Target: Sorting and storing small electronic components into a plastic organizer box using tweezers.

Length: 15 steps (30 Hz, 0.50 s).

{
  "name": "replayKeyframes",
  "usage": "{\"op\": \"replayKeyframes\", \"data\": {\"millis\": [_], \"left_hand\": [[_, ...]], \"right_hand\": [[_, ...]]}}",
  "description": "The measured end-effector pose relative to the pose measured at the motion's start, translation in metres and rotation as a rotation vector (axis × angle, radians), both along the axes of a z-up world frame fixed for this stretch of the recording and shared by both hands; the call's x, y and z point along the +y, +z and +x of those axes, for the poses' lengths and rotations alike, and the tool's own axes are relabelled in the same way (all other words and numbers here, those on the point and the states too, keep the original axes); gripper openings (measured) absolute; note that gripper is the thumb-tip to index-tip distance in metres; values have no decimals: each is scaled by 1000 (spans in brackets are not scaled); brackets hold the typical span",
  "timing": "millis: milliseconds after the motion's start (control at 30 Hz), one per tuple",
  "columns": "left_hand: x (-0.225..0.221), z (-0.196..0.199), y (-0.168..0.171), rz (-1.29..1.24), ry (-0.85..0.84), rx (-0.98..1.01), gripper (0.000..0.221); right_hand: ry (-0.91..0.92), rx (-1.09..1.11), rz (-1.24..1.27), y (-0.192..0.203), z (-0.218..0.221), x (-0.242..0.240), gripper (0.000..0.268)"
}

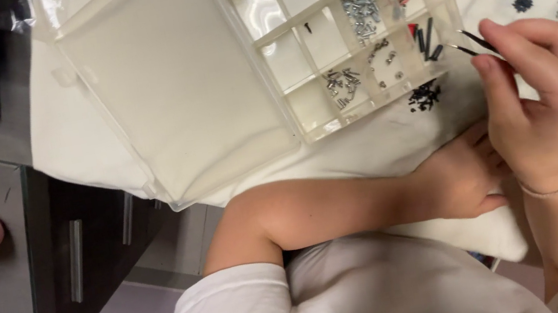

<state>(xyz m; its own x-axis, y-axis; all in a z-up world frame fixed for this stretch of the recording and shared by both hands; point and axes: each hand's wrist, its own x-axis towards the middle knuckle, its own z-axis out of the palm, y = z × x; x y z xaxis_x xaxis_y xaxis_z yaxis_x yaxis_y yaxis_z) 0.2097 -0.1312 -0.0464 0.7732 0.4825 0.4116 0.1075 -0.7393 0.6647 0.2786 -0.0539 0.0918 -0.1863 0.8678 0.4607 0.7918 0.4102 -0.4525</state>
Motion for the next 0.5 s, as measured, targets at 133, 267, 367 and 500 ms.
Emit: {"op": "replayKeyframes", "data": {"millis": [133, 267, 367, 500], "left_hand": [[13, -8, 13, 60, 37, -93, 66], [14, -8, 18, -37, 23, -101, 54], [18, -12, 29, 114, 69, 80, 69], [15, -12, 25, 88, 45, 86, 60]], "right_hand": [[-105, 71, -170, -21, 21, -31, 12], [-123, 54, -246, -47, 26, -40, 18], [-132, 15, -215, -56, 29, -36, 16], [-128, 2, -207, -60, 30, -34, 15]]}}
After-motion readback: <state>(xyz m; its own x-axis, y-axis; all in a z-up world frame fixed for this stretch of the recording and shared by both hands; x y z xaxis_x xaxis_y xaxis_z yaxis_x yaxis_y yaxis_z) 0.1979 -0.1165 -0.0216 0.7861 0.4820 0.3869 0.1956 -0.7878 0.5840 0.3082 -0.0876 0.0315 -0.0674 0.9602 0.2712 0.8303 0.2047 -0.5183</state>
